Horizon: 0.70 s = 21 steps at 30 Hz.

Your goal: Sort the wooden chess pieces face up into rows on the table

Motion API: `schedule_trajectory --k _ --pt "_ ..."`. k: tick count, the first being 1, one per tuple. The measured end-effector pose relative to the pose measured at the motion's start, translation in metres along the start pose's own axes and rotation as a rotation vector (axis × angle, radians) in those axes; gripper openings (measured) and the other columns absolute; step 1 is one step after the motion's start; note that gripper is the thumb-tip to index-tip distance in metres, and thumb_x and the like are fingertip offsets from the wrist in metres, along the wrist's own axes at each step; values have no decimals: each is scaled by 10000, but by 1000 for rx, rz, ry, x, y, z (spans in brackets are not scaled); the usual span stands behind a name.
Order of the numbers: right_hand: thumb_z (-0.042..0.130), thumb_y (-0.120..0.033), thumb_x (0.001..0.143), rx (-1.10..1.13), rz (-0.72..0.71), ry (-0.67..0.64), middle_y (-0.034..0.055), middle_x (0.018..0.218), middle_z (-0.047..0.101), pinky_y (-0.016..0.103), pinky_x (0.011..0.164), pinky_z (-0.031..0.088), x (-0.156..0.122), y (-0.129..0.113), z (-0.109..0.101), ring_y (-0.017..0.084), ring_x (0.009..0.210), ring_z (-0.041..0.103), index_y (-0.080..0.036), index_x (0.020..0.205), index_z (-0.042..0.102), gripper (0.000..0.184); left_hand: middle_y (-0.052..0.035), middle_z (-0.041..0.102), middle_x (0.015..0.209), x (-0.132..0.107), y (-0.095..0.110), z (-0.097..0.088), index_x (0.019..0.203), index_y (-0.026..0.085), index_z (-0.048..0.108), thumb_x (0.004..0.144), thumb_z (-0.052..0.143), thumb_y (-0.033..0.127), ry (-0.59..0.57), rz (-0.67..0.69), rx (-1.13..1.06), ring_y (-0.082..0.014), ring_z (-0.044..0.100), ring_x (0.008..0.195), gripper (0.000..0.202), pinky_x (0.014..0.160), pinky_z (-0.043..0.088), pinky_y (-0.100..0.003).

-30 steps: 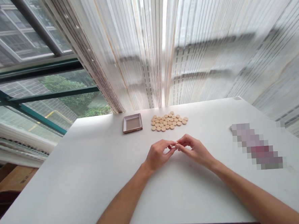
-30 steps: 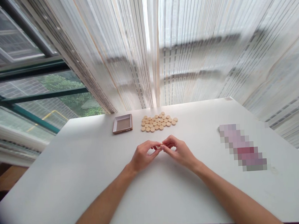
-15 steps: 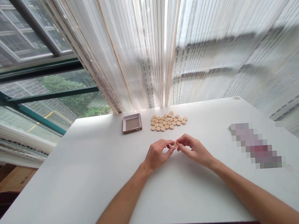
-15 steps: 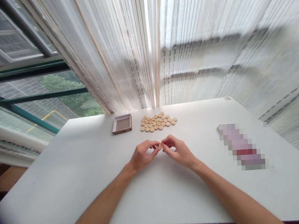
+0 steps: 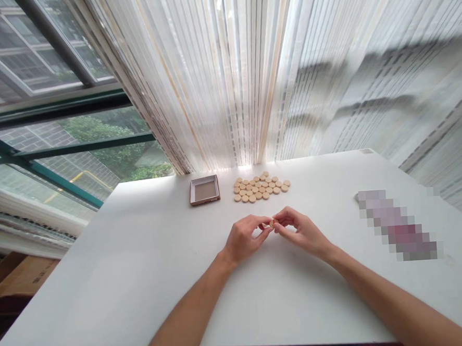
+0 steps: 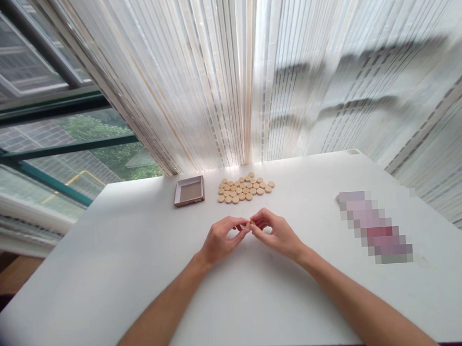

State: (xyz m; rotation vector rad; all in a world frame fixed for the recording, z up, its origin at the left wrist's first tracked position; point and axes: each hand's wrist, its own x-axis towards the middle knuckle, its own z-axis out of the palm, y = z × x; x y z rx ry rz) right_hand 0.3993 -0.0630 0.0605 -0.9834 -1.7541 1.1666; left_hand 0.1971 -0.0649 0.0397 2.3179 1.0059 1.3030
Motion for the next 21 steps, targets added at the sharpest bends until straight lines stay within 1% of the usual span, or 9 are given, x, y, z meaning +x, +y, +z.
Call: schedule_trajectory --k 5,12,17,21 --pt "633 -442 909 -27 7 12 72 935 743 364 764 585 1 3 0 226 865 723 -211 941 611 234 -35 747 946 -1 -1 1 1093 215 663 904 654 227 -11 10 10 -148 690 756 190 751 583 -307" --pt "610 -509 909 -75 45 30 82 876 752 383 750 589 0 3 -1 235 815 723 -210 928 614 300 -41 751 940 0 1 0 1080 212 671 918 633 240 -22 16 15 -156 696 754 169 744 595 -317" --pt "568 -461 944 -83 48 9 65 891 750 352 737 568 0 2 -2 219 814 726 -217 959 613 248 -40 749 963 0 0 0 1088 207 661 915 638 243 -14 1 11 -147 698 757 178 755 595 -310" --pt "554 -422 955 -73 42 -5 60 911 746 350 753 564 0 1 -3 212 820 728 -218 979 608 213 -39 745 961 -1 0 0 1093 206 657 916 639 244 -14 -7 8 -147 694 758 183 752 591 -309"
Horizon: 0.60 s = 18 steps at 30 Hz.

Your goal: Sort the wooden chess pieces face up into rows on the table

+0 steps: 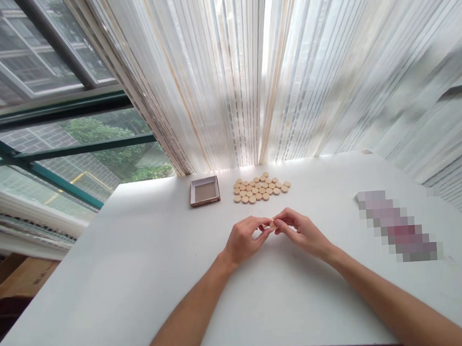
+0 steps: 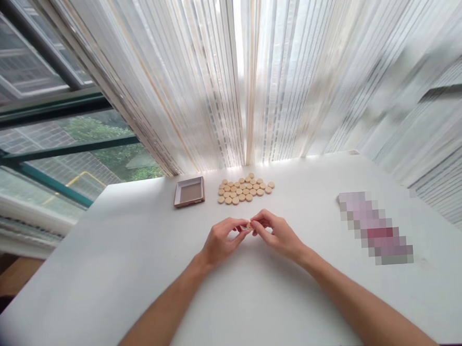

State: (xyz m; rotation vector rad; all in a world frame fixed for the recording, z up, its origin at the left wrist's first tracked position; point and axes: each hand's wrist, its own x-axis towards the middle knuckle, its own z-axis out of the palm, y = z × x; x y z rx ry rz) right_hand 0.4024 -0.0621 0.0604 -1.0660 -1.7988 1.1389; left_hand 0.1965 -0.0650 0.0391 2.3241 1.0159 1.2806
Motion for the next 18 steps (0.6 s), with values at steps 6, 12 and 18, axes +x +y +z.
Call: schedule_trajectory --k 6,12,18 --pt "558 -424 948 36 -16 -19 65 949 737 367 789 581 0 -1 -1 210 833 731 -215 999 611 222 -39 744 957 0 0 -1 1108 206 653 921 635 254 -6 -4 0 -147 695 775 194 764 594 -308" --pt "593 -427 929 66 -43 -29 75 956 739 385 789 602 1 -3 0 221 863 724 -216 1008 614 226 -38 742 956 0 0 0 1105 212 655 925 628 265 3 -15 -14 -151 690 763 190 756 586 -312" --pt "614 -450 914 61 -53 -27 70 941 738 390 788 605 1 -2 1 220 852 718 -218 1002 608 248 -41 748 940 1 1 0 1095 211 660 924 630 278 10 1 2 -152 696 753 186 753 588 -313"
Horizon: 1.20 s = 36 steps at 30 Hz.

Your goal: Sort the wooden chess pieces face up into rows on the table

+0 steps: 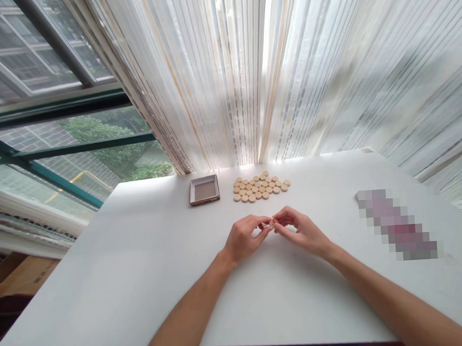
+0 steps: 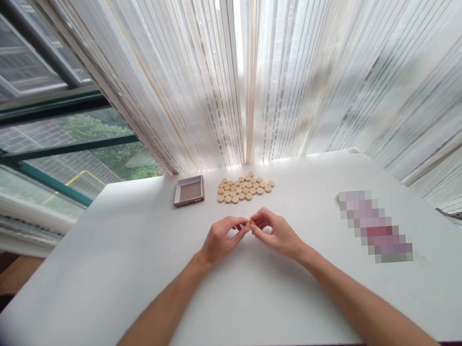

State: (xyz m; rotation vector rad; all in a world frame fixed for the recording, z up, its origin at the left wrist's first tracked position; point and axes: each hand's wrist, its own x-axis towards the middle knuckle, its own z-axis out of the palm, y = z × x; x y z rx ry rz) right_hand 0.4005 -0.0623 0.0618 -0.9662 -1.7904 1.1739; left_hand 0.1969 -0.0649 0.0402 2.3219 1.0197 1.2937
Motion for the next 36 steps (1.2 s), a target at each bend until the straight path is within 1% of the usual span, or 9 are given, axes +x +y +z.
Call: schedule_trajectory --k 6,11,17,23,30,36 --pt "639 -468 893 -26 11 32 65 910 731 365 746 594 1 3 0 214 816 713 -214 942 611 260 -38 753 958 -1 -1 1 1092 214 662 914 647 252 -7 19 6 -145 697 751 183 752 589 -304" --pt "590 -494 920 -47 28 35 69 869 739 374 748 585 1 3 0 218 799 714 -215 918 603 279 -43 757 938 0 1 0 1082 214 674 927 623 263 -27 32 19 -153 704 745 170 747 595 -312" --pt "540 -476 952 -38 33 18 58 887 735 365 768 580 0 3 -2 216 810 728 -221 950 599 262 -52 755 966 1 1 -1 1075 210 673 930 617 283 -22 16 2 -158 703 750 172 753 598 -321" --pt "544 -423 961 -6 27 -4 61 937 728 375 811 582 0 2 -3 213 851 727 -218 1009 608 220 -43 748 972 -1 -1 0 1109 214 657 923 627 257 -21 -8 -6 -155 696 765 193 760 593 -319" --pt "559 -444 952 4 8 -5 66 1007 733 375 815 590 0 -3 -1 207 841 726 -223 1057 622 253 -38 744 984 -1 -3 -1 1124 211 646 919 635 246 0 -23 6 -146 693 764 209 761 588 -313" --pt "591 -444 938 5 8 9 68 963 740 371 800 594 2 1 1 207 832 721 -211 1039 636 258 -38 744 973 -1 -4 0 1109 210 648 911 641 234 6 -4 6 -149 690 764 200 756 586 -310"
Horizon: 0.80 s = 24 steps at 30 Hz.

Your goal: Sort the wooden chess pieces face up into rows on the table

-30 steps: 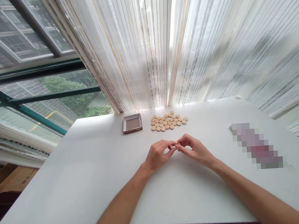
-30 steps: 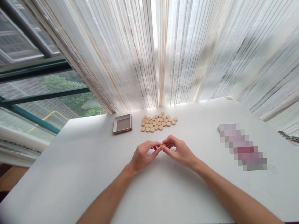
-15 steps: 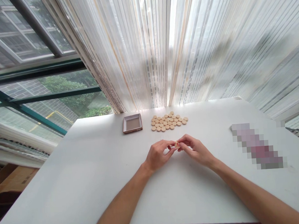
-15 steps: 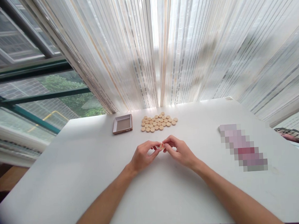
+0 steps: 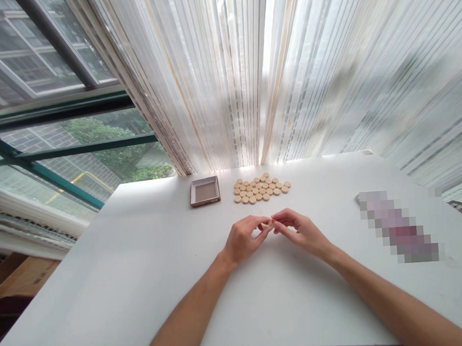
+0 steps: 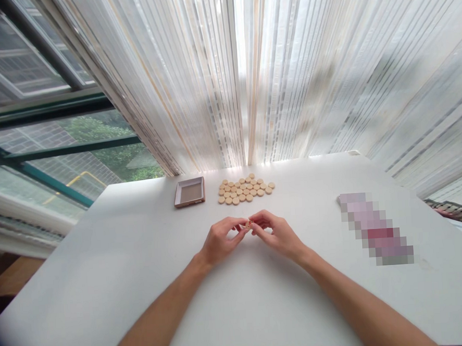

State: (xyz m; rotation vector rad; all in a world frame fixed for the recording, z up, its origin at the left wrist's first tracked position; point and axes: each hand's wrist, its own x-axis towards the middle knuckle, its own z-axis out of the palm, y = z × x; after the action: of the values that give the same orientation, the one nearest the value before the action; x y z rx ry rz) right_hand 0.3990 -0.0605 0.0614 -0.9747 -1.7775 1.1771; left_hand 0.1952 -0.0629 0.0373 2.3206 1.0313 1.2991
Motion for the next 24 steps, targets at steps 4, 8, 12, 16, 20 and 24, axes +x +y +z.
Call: schedule_trajectory --k 4,8,12,16,20,24 --pt "623 -448 915 -18 3 31 65 931 742 358 785 590 0 2 1 215 852 719 -201 1005 653 265 -26 746 959 0 2 1 1091 218 655 904 643 217 -1 15 -1 -142 685 749 187 752 579 -304" --pt "642 -437 904 -26 27 37 63 925 751 343 756 583 -1 3 3 219 847 721 -205 976 656 244 -30 746 938 0 5 0 1071 218 661 878 672 226 -7 17 9 -152 685 747 194 738 574 -308" --pt "618 -432 921 -6 61 26 61 900 754 341 741 584 -3 5 5 218 825 727 -205 976 654 236 -30 747 889 1 6 0 1043 218 672 865 692 271 -10 5 20 -160 686 737 187 728 569 -317" --pt "560 -424 955 -6 54 17 62 934 752 338 743 578 -4 4 5 205 798 728 -210 1004 652 238 -23 745 869 2 6 -1 1025 217 671 862 690 278 -6 -19 18 -156 679 723 175 721 563 -311" --pt "554 -409 959 -48 32 44 57 930 748 321 744 567 -2 2 2 195 790 727 -212 1009 654 226 -19 747 892 4 5 -5 992 216 661 856 686 258 11 -49 24 -151 673 718 145 734 561 -310" --pt "565 -420 950 -79 35 133 55 862 745 315 735 566 1 8 -5 200 787 727 -206 1018 649 240 -26 746 910 6 -3 -13 1001 214 656 858 684 274 48 -107 63 -152 670 712 158 745 561 -317"
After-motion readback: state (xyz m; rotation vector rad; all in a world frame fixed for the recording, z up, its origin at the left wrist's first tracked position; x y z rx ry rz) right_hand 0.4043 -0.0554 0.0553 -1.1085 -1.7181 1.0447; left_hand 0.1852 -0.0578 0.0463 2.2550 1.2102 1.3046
